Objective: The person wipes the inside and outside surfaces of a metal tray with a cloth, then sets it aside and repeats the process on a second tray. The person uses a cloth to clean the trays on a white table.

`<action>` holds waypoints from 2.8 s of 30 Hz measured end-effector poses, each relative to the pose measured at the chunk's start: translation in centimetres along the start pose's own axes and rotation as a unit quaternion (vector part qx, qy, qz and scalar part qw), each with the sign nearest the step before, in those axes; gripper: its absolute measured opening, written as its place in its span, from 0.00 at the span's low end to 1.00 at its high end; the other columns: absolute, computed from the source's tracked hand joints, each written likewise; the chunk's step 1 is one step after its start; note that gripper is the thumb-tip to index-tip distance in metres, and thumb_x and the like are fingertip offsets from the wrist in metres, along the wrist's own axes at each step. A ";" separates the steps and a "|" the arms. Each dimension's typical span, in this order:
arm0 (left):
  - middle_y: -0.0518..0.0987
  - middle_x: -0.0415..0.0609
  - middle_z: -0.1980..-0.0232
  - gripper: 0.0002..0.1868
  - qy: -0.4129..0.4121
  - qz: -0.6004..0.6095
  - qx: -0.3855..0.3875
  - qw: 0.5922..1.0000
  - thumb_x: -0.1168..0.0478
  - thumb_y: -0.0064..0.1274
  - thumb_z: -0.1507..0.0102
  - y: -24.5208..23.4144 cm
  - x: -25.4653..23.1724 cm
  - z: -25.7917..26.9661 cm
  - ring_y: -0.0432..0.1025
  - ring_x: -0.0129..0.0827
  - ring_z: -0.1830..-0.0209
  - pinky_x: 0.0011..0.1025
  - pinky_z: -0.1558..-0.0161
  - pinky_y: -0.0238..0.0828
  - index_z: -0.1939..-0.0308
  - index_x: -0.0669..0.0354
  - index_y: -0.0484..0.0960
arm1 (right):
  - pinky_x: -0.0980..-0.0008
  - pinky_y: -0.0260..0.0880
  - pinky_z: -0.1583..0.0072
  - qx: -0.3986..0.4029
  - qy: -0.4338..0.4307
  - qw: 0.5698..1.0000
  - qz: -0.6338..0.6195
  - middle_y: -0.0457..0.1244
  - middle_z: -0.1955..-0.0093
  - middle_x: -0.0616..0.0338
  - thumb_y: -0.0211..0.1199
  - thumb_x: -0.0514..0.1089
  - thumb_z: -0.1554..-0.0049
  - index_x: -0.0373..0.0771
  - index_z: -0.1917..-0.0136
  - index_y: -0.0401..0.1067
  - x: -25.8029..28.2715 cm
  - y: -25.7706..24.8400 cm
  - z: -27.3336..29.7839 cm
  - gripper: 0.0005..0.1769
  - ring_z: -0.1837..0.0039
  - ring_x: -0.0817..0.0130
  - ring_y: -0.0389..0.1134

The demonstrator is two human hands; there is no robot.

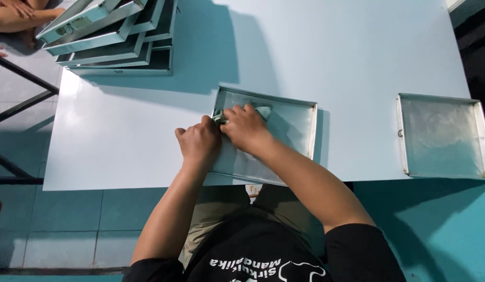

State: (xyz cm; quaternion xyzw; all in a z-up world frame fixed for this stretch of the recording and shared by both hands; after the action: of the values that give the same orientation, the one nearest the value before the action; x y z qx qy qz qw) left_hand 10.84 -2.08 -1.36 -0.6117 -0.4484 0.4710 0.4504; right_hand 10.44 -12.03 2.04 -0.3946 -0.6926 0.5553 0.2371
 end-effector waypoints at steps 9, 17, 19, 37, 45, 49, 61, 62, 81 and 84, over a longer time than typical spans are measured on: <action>0.81 0.42 0.73 0.08 -0.044 0.022 0.052 0.997 0.57 0.38 0.34 -0.1 0.7 0.0 0.81 0.44 0.67 0.44 0.53 0.56 0.59 0.47 0.75 | 0.57 0.64 0.45 0.193 0.093 0.977 -0.022 0.63 0.52 0.65 0.63 0.46 0.47 0.70 0.48 0.80 -7.1 -1.4 7.0 0.18 0.44 0.58 0.66; 0.81 0.43 0.74 0.07 -0.048 0.012 0.057 0.997 0.58 0.40 0.34 0.1 0.5 0.3 0.81 0.44 0.68 0.45 0.52 0.57 0.61 0.47 0.75 | 0.56 0.63 0.42 0.234 0.229 0.944 -0.030 0.61 0.48 0.66 0.59 0.44 0.43 0.69 0.41 0.80 -12.8 2.2 8.7 0.21 0.39 0.60 0.65; 0.84 0.46 0.70 0.10 -0.071 0.041 0.101 0.992 0.59 0.38 0.32 -0.4 0.5 0.5 0.82 0.44 0.63 0.45 0.48 0.56 0.59 0.49 0.76 | 0.55 0.67 0.43 0.172 0.183 0.968 -0.025 0.61 0.51 0.63 0.64 0.44 0.49 0.65 0.48 0.82 -11.2 3.1 6.7 0.18 0.43 0.58 0.65; 0.83 0.47 0.71 0.10 -0.076 0.069 0.086 0.991 0.62 0.34 0.34 -0.1 1.2 0.8 0.82 0.46 0.64 0.52 0.42 0.54 0.60 0.51 0.74 | 0.59 0.64 0.38 0.141 0.204 0.967 -0.057 0.61 0.52 0.70 0.61 0.41 0.47 0.68 0.48 0.83 -13.1 -0.8 9.6 0.21 0.43 0.64 0.65; 0.80 0.48 0.74 0.12 0.007 0.067 -0.046 0.997 0.50 0.51 0.37 -4.5 1.1 5.5 0.80 0.48 0.71 0.54 0.47 0.58 0.62 0.52 0.72 | 0.55 0.65 0.40 0.069 0.190 0.978 -0.053 0.63 0.48 0.70 0.62 0.45 0.47 0.65 0.48 0.81 -13.2 0.6 10.3 0.17 0.41 0.62 0.66; 0.81 0.52 0.64 0.21 0.118 0.141 -0.105 0.977 0.44 0.60 0.41 -7.2 0.3 9.3 0.78 0.54 0.56 0.55 0.44 0.57 0.54 0.53 0.76 | 0.52 0.63 0.39 0.024 0.174 0.984 -0.034 0.63 0.44 0.70 0.64 0.54 0.49 0.67 0.43 0.79 -13.0 -0.1 10.8 0.19 0.37 0.61 0.65; 0.78 0.44 0.63 0.09 0.320 0.127 -0.064 0.937 0.50 0.61 0.39 -2.2 -3.6 12.3 0.73 0.42 0.53 0.51 0.39 0.56 0.61 0.46 0.81 | 0.48 0.70 0.46 -0.032 0.262 0.964 -0.027 0.65 0.45 0.57 0.66 0.62 0.47 0.57 0.38 0.79 -13.8 -4.2 12.0 0.24 0.44 0.47 0.71; 0.78 0.44 0.63 0.09 0.321 0.129 -0.062 0.936 0.50 0.61 0.39 -1.6 -3.7 12.2 0.73 0.42 0.53 0.51 0.39 0.56 0.61 0.46 0.81 | 0.48 0.70 0.46 -0.030 0.264 0.964 -0.025 0.65 0.45 0.57 0.66 0.62 0.47 0.57 0.38 0.79 -13.5 -3.7 11.9 0.24 0.44 0.47 0.71; 0.80 0.46 0.66 0.06 0.337 0.121 0.010 0.934 0.55 0.55 0.34 -0.6 -4.7 12.2 0.76 0.42 0.59 0.44 0.46 0.65 0.63 0.50 0.81 | 0.49 0.70 0.46 0.012 0.179 0.983 -0.039 0.66 0.49 0.61 0.67 0.50 0.53 0.64 0.51 0.81 -7.2 -0.9 7.7 0.16 0.47 0.50 0.71; 0.80 0.46 0.67 0.06 0.335 0.136 0.009 0.932 0.55 0.55 0.34 -0.9 -4.8 12.1 0.77 0.43 0.60 0.44 0.47 0.66 0.64 0.50 0.81 | 0.49 0.70 0.48 -0.005 0.238 0.971 0.021 0.66 0.50 0.64 0.67 0.52 0.54 0.66 0.52 0.81 -12.7 0.4 9.4 0.14 0.48 0.52 0.71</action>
State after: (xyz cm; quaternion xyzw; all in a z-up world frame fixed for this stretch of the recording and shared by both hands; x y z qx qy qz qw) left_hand -1.88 -4.97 -1.46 -0.7848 -0.1797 0.2995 0.5119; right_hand 10.68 -27.80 0.53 -0.5307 -0.6109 0.4470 0.3813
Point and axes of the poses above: each hand's wrist, its own z-axis away from the middle knuckle, its own y-axis out of the palm, x = y × z, the point moved 10 cm from there along -z, towards the middle knuckle
